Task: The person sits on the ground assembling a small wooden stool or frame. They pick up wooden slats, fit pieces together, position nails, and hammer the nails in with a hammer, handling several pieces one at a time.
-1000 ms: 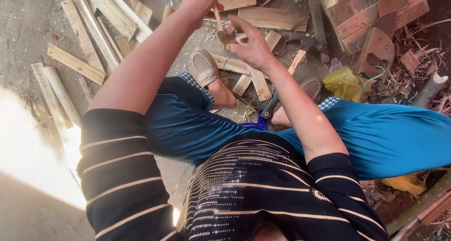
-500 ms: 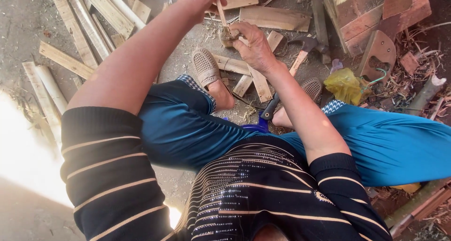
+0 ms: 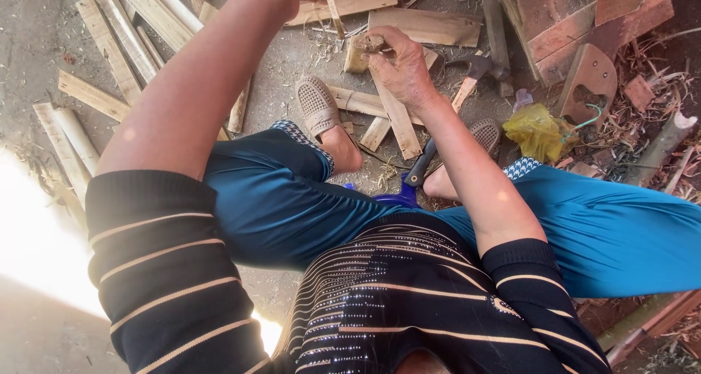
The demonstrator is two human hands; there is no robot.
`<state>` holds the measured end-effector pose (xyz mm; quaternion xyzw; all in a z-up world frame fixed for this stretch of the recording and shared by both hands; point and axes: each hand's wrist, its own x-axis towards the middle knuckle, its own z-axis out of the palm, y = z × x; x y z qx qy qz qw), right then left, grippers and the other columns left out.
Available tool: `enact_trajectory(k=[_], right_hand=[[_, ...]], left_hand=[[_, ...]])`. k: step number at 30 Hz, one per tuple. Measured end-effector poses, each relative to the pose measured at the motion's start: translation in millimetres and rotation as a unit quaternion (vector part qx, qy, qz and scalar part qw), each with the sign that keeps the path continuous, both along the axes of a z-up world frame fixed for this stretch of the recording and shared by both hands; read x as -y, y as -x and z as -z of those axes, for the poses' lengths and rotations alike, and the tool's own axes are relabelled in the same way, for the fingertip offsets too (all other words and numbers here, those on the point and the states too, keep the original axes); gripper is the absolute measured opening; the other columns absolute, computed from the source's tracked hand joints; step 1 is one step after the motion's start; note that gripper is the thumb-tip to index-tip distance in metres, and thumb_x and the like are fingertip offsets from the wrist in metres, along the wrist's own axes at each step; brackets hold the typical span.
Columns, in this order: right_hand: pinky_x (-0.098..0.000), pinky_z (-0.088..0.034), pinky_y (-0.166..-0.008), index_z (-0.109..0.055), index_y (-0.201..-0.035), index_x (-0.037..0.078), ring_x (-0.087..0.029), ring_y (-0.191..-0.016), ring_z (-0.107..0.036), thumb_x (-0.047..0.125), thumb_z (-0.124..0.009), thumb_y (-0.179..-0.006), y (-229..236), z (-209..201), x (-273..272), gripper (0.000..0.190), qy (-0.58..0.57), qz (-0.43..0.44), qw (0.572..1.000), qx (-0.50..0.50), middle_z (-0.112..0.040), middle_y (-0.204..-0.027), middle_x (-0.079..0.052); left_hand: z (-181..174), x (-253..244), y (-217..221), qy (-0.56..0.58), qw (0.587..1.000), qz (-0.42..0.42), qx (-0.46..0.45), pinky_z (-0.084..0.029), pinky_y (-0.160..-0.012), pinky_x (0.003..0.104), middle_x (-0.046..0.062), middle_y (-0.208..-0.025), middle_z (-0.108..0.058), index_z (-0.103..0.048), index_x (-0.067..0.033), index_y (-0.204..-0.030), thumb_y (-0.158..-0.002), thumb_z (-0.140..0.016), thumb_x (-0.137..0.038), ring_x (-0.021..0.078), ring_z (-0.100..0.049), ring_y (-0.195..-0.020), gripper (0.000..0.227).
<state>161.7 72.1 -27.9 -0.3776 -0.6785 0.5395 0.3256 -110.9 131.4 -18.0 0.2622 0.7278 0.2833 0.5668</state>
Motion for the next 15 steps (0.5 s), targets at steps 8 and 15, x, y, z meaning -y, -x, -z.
enact_trajectory(k=[8,15], right_hand=[[-0.0285,-0.060,-0.081,-0.065,-0.123,0.012,-0.016,-0.092,-0.063,-0.004,-0.074,-0.091,-6,8,3,0.038,0.023,0.019,1.000,-0.009,-0.064,-0.110,-0.006],[-0.0274,-0.057,-0.082,-0.067,-0.122,0.016,-0.013,-0.091,-0.062,-0.001,-0.077,-0.090,-3,4,13,0.038,0.026,0.040,0.999,0.006,-0.063,-0.111,-0.002]], left_hand=[[-36,21,-1,0.025,0.998,-0.047,-0.012,-0.057,-0.100,0.055,0.003,-0.096,-0.082,-0.075,-0.0141,-0.101,-0.087,-0.055,-0.051,0.0221,-0.084,-0.090,0.044],[-70,54,-8,0.027,0.972,0.208,-0.110,-0.064,-0.081,0.028,0.015,-0.120,-0.068,-0.054,-0.0034,-0.140,-0.088,-0.066,-0.007,0.0220,-0.070,-0.092,0.053]])
